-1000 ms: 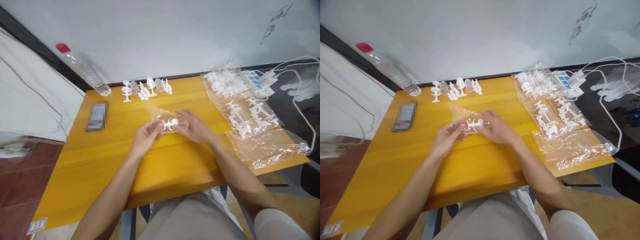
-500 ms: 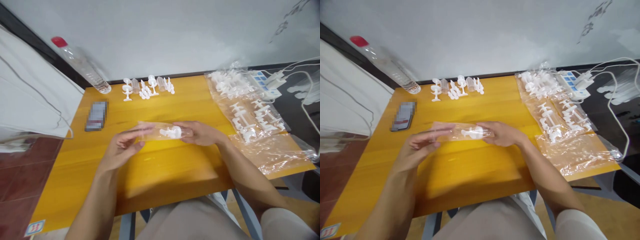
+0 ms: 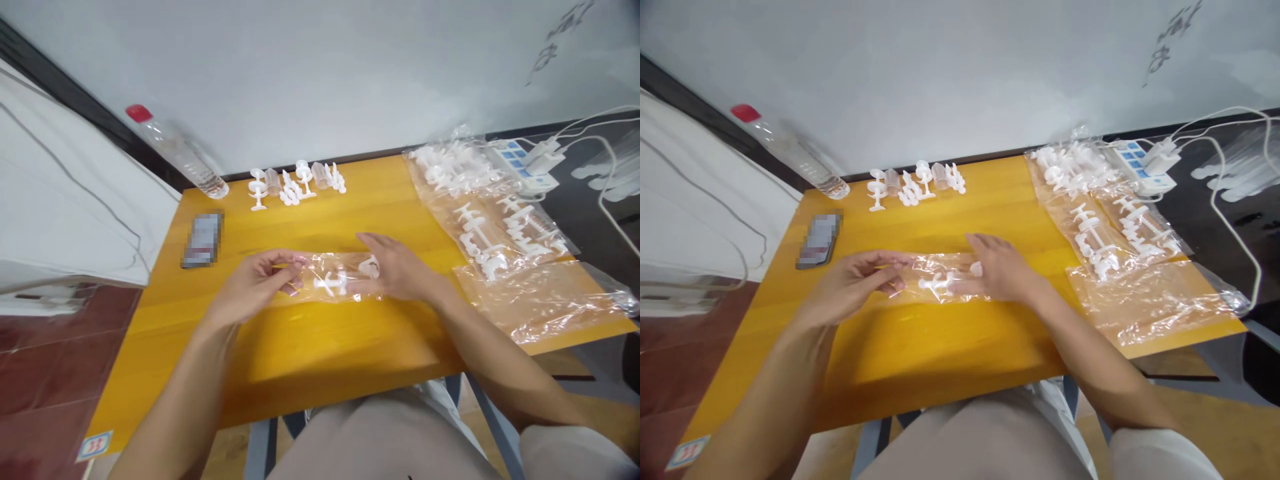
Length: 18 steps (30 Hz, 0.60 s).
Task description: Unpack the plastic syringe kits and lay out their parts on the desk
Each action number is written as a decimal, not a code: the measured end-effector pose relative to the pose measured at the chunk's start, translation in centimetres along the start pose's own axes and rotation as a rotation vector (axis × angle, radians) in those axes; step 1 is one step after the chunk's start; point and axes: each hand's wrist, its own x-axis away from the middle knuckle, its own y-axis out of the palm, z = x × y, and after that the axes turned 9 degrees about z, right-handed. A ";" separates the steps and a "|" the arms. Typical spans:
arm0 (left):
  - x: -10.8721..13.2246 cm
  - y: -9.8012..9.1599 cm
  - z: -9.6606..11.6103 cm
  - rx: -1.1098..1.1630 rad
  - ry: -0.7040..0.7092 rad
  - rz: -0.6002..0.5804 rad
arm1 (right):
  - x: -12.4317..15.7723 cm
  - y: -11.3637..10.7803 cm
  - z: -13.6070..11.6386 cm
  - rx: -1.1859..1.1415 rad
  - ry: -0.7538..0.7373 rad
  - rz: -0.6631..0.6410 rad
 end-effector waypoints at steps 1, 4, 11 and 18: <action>-0.2 -0.2 -0.7 0.056 -0.042 -0.023 | 0.6 1.0 0.0 0.049 -0.050 0.000; -0.4 0.0 -3.0 0.122 -0.055 -0.103 | 1.5 3.7 0.6 0.132 -0.138 0.025; 0.0 3.3 -4.9 -0.044 0.092 -0.159 | 1.0 4.8 2.6 0.039 -0.237 0.137; 0.7 -0.3 -5.5 -0.020 0.131 0.054 | 1.4 4.9 3.8 -0.074 -0.233 0.231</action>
